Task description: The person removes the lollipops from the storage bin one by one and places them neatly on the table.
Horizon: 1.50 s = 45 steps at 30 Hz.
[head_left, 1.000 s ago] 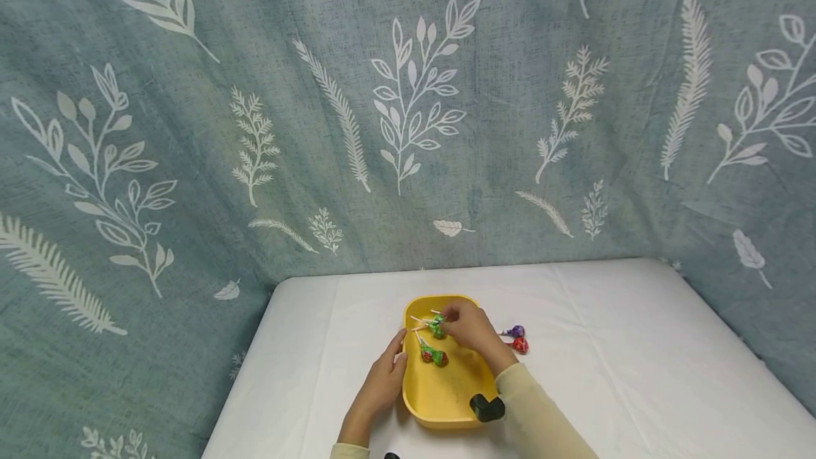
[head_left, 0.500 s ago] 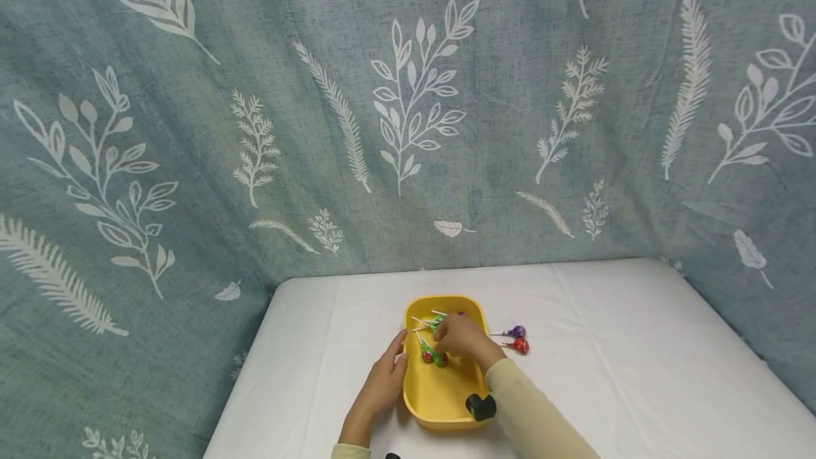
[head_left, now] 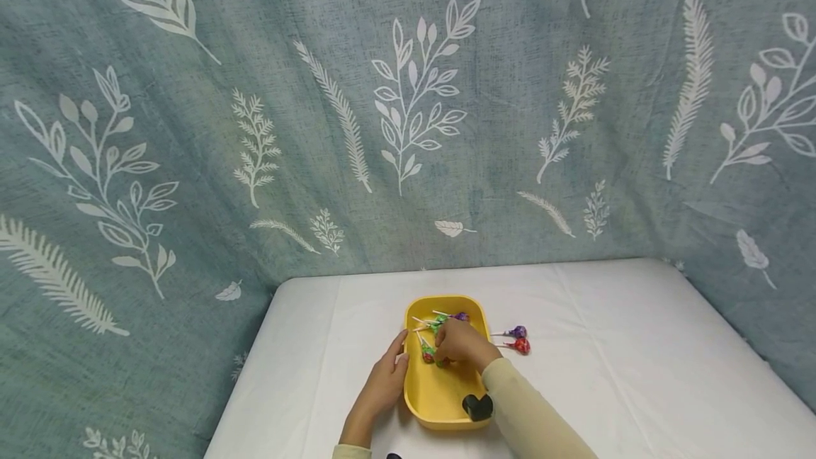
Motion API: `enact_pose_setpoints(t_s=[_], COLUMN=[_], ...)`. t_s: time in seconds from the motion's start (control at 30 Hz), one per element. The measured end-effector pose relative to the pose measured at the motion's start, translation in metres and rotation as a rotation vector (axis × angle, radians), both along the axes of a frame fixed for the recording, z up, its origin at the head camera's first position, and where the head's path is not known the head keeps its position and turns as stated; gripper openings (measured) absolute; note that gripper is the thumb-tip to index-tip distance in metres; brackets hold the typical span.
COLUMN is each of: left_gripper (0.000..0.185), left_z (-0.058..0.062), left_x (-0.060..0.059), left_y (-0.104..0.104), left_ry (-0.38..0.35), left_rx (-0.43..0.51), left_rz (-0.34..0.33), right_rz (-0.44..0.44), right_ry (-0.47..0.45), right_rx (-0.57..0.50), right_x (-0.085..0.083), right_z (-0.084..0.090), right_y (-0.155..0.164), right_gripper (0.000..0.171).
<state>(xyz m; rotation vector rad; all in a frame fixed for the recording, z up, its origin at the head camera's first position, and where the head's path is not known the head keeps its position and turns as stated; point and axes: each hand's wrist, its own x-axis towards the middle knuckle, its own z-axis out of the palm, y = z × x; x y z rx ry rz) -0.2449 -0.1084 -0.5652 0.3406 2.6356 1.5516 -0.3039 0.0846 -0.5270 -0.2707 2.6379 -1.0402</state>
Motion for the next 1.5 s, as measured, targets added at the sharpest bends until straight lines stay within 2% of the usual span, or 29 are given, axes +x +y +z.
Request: enact_pose_setpoints(t_s=[0.17,0.3,0.6,0.83,1.13,1.37,1.5], left_gripper=[0.05,0.05,0.05,0.051,0.051,0.051,0.051], left_z=[-0.001,0.0,0.0,0.0,0.0,0.0,0.0], left_x=[0.0,0.0,0.0,-0.001,-0.002,-0.001,0.0], left_y=[0.0,0.0,-0.001,-0.001,-0.001,-0.001,-0.001], left_ry=[-0.019,0.001,0.008,-0.008,-0.012,-0.017,-0.017], left_rx=[0.004,-0.003,-0.002,0.001,0.001,0.011,0.013], left_rz=[0.0,-0.006,-0.011,-0.005,-0.005,-0.005,-0.004], right_rz=[0.012,0.028,0.045,0.039,-0.002,-0.026,-0.048], right_ry=[0.003,0.034,0.095,0.15,0.127,0.118,0.127], right_rx=[0.022,0.049,0.004,-0.004,-0.022,-0.043,-0.061], right_x=[0.0,-0.002,0.0,0.001,0.004,0.008,0.011], right_z=[-0.001,0.001,0.009,0.022,0.034,0.04,0.044], right_y=[0.001,0.002,0.004,0.009,0.017,0.024,0.025], right_gripper=[0.019,0.025,0.038,0.024,0.022,0.007,0.006])
